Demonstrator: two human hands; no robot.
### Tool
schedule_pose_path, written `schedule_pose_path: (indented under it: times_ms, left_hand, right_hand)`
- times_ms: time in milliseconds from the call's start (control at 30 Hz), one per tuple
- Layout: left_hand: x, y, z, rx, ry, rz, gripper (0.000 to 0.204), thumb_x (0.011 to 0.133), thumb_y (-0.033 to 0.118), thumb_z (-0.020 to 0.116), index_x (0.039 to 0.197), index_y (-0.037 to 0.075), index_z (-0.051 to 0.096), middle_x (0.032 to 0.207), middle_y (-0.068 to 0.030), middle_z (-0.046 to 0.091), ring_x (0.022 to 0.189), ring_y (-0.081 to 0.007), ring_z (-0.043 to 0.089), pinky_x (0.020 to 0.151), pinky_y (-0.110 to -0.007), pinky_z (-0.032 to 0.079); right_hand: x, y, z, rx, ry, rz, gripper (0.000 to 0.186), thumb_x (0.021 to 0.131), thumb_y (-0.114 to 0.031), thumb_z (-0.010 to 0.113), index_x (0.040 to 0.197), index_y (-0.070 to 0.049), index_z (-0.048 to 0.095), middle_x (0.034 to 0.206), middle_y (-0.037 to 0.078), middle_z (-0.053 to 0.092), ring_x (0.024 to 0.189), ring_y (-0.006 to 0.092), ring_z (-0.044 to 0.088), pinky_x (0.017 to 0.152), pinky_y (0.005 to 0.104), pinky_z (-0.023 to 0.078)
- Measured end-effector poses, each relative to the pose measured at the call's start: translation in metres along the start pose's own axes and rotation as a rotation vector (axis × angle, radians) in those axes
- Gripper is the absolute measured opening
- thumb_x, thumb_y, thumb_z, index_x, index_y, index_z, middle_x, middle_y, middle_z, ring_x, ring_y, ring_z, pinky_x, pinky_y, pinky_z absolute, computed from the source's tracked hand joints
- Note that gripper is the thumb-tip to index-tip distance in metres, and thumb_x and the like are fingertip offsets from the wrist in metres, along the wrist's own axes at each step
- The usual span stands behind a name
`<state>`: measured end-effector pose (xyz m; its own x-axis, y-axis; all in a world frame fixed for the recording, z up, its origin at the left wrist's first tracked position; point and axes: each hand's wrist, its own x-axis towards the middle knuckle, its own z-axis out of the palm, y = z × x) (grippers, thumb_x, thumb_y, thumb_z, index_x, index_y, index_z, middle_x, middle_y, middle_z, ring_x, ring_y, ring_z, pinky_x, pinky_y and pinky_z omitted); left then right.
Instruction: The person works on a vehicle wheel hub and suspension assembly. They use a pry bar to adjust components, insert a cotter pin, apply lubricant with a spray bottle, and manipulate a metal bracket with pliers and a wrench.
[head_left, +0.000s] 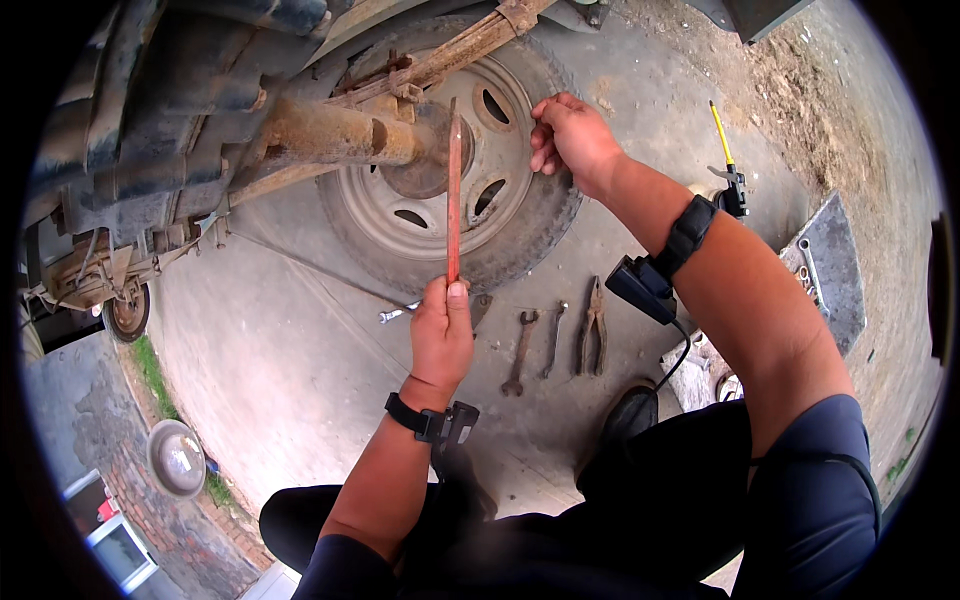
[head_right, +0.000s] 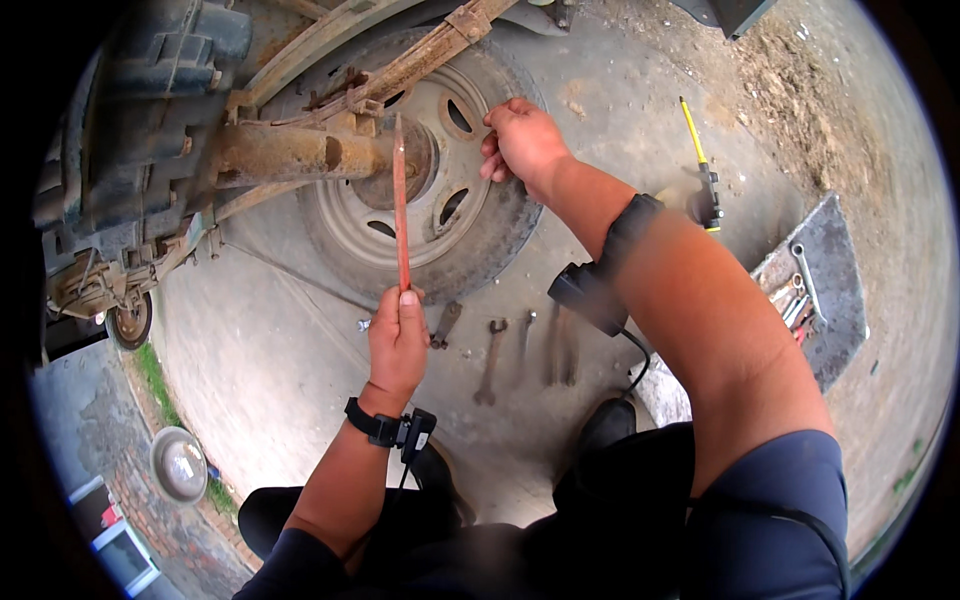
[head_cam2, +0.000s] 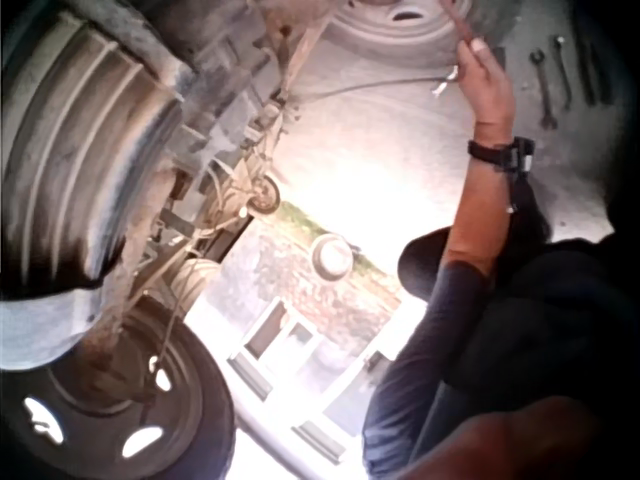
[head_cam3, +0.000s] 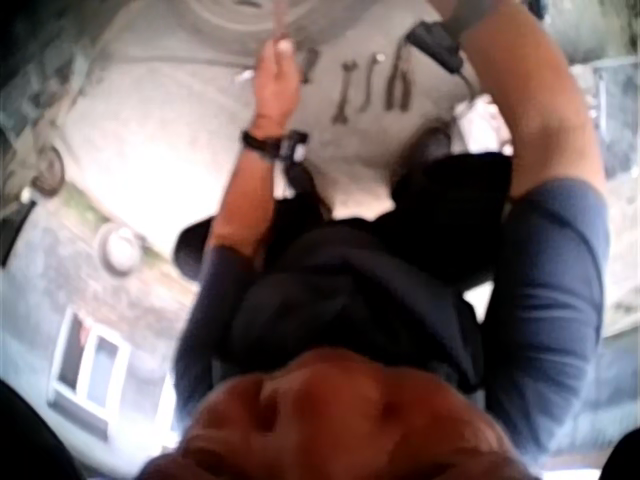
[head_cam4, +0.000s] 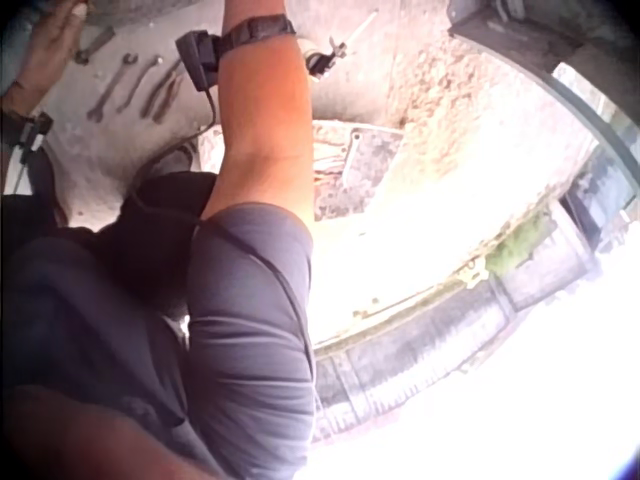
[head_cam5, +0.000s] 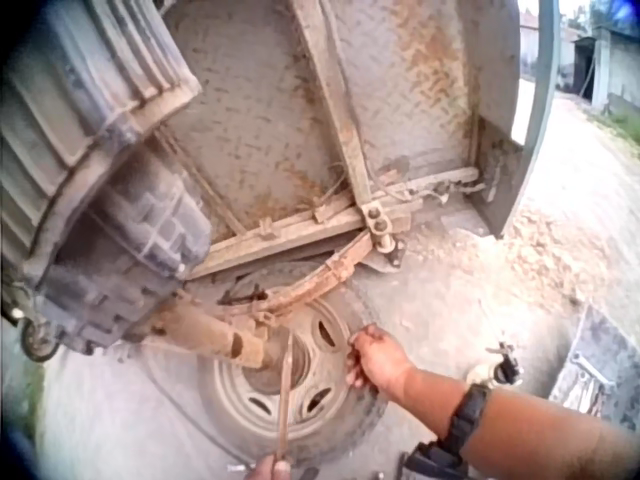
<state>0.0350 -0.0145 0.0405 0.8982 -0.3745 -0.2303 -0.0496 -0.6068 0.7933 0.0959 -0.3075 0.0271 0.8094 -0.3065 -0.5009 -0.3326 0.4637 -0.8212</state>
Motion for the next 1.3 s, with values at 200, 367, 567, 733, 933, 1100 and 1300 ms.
schedule_pose_path:
  times_ms: [200,367,567,733,933,1100,1300]
  left_hand:
    - [0.014,-0.024,-0.004,0.259,-0.093,-0.032,0.035,0.109,0.031,0.045,0.105,0.0,0.06,0.084,-0.0207,0.065,0.079,-0.0401,0.063,0.073,-0.046,0.05]
    - [-0.012,-0.011,0.01,0.114,0.098,0.097,0.035,0.11,0.029,0.044,0.103,-0.001,0.06,0.085,-0.0117,0.063,0.078,-0.0235,0.058,0.075,-0.038,0.049]
    - [-0.004,-0.027,0.003,0.19,0.12,0.052,0.035,0.11,0.031,0.045,0.101,0.0,0.058,0.078,-0.0134,0.061,0.071,-0.0296,0.059,0.068,-0.042,0.048]
    - [-0.025,-0.025,0.003,-0.188,0.083,-0.182,0.035,0.11,0.035,0.045,0.093,0.006,0.053,0.069,-0.0042,0.051,0.059,-0.0162,0.051,0.056,-0.033,0.042]
    - [-0.052,-0.003,0.021,-0.774,0.109,-0.65,0.037,0.11,0.043,0.043,0.085,0.014,0.045,0.065,0.0026,0.041,0.052,-0.0095,0.039,0.048,-0.028,0.035]
    - [-0.02,0.042,0.029,-1.105,0.255,-0.756,0.042,0.108,0.049,0.044,0.084,0.015,0.041,0.063,0.0026,0.039,0.051,-0.0124,0.038,0.048,-0.032,0.036]
    - [-0.032,0.058,0.045,-1.022,-0.068,-0.698,0.041,0.109,0.049,0.043,0.084,0.016,0.04,0.063,0.0027,0.038,0.05,-0.0121,0.035,0.049,-0.031,0.035]
  right_hand:
    - [-0.003,-0.001,0.005,0.004,-0.025,0.0,0.012,0.098,-0.013,0.044,0.105,-0.008,0.052,0.073,0.005,0.06,0.054,0.0189,0.064,0.046,0.0305,0.047]
    - [0.001,0.003,0.0,0.02,-0.008,-0.008,0.018,0.101,-0.016,0.044,0.109,-0.003,0.053,0.076,0.009,0.059,0.054,0.0219,0.063,0.045,0.0319,0.048]
    - [-0.002,0.002,0.005,-0.008,-0.02,-0.007,0.012,0.097,-0.013,0.044,0.105,-0.008,0.052,0.072,0.006,0.06,0.053,0.0188,0.063,0.046,0.0306,0.047]
    - [-0.001,0.001,0.001,-0.019,-0.011,0.003,0.011,0.097,-0.014,0.045,0.104,-0.008,0.052,0.072,0.005,0.06,0.053,0.0188,0.063,0.046,0.0304,0.047]
    - [0.0,0.004,0.002,-0.026,-0.03,-0.01,0.011,0.097,-0.014,0.046,0.104,-0.009,0.052,0.073,0.005,0.06,0.053,0.0186,0.063,0.046,0.0303,0.048]
    - [-0.001,0.002,0.0,-0.033,-0.023,-0.013,0.011,0.097,-0.014,0.046,0.104,-0.009,0.052,0.073,0.005,0.061,0.053,0.0188,0.063,0.046,0.0302,0.048]
    - [0.001,0.004,0.003,-0.03,-0.03,-0.02,0.01,0.098,-0.013,0.046,0.104,-0.008,0.052,0.073,0.005,0.06,0.053,0.0193,0.063,0.045,0.0303,0.048]
